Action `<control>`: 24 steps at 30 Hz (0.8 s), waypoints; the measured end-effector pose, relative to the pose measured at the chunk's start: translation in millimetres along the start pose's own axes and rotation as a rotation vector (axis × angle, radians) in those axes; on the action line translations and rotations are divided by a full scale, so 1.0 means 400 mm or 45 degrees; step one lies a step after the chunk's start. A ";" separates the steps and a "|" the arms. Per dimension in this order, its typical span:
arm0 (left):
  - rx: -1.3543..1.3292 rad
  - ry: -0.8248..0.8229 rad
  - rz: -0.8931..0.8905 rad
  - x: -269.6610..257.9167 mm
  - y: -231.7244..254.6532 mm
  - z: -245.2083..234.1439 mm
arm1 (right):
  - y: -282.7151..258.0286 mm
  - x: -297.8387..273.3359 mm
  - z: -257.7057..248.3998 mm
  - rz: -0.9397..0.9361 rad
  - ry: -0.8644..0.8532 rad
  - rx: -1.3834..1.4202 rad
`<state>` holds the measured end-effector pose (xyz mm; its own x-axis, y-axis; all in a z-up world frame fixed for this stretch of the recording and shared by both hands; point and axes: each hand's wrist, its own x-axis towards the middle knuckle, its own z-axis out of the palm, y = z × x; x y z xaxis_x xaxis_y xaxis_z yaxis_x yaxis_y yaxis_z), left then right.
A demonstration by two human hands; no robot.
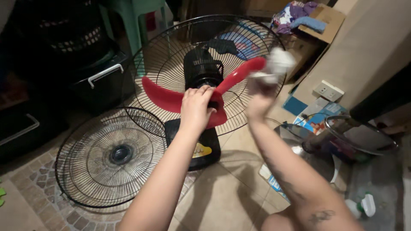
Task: The person cleans the red blades of a standing fan using a white cloth. They wipe each blade individually, rotating the fan head to access different surfaces, and occasionally dip the cloth into a small white bowl on the floor.
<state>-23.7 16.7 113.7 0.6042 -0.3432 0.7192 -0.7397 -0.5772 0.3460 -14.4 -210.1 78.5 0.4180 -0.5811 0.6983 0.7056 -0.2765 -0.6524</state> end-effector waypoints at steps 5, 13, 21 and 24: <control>-0.055 -0.017 -0.042 0.010 -0.015 0.026 | -0.121 -0.138 0.138 -0.392 -0.461 -0.658; 0.047 0.222 -0.059 -0.057 -0.021 0.017 | -0.221 -0.072 0.028 0.570 -0.856 -0.175; -0.696 0.572 -0.979 -0.169 0.063 0.128 | -0.487 0.114 0.037 -0.649 -0.916 -0.776; -0.629 0.565 -0.896 -0.113 0.056 0.133 | -0.397 0.111 0.132 -0.991 -1.152 -0.991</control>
<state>-51.7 -20.3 57.1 0.8644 0.3320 0.3776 -0.3537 -0.1322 0.9260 -77.5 -151.7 228.7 0.5005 0.5106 0.6991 0.5560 -0.8086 0.1925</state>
